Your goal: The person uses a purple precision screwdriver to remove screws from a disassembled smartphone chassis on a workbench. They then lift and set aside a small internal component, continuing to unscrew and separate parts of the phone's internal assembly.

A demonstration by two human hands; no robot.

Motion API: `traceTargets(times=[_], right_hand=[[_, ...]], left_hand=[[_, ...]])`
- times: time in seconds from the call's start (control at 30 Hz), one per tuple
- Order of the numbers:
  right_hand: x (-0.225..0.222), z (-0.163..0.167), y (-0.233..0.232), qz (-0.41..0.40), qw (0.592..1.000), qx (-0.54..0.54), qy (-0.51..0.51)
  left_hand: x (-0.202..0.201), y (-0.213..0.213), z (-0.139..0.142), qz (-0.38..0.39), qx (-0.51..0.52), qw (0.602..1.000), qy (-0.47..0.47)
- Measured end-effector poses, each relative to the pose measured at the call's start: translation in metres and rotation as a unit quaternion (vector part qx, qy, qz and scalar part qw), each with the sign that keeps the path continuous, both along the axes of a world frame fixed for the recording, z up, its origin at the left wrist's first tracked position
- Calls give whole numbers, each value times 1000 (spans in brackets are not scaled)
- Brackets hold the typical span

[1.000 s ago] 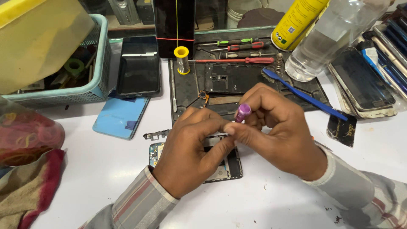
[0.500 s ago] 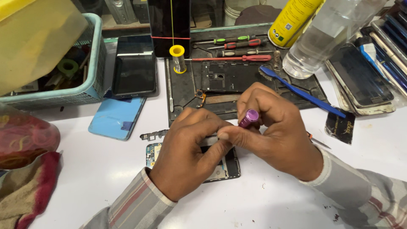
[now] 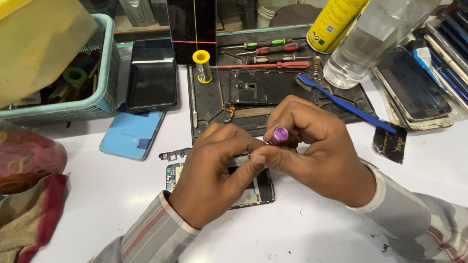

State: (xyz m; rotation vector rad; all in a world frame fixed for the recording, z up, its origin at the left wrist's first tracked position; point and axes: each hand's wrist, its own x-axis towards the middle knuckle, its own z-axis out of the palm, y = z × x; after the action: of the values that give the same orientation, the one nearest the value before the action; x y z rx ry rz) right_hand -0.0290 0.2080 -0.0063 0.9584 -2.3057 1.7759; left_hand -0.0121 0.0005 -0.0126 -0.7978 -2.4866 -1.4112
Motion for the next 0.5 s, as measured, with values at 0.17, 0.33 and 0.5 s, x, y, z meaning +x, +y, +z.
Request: traceTargets(times=[0.17,0.33,0.5], right_hand=[[2,12,6,55,998,3,-40],[3,16,4,27,997,65,18],[7,16,1,3,996,85,35]], left_hand=[[-1,0,1,4,1,1000,-28],[-3,-6,3,26,-66,997,-4],[-6,-14,8,48,-159,985,-56]])
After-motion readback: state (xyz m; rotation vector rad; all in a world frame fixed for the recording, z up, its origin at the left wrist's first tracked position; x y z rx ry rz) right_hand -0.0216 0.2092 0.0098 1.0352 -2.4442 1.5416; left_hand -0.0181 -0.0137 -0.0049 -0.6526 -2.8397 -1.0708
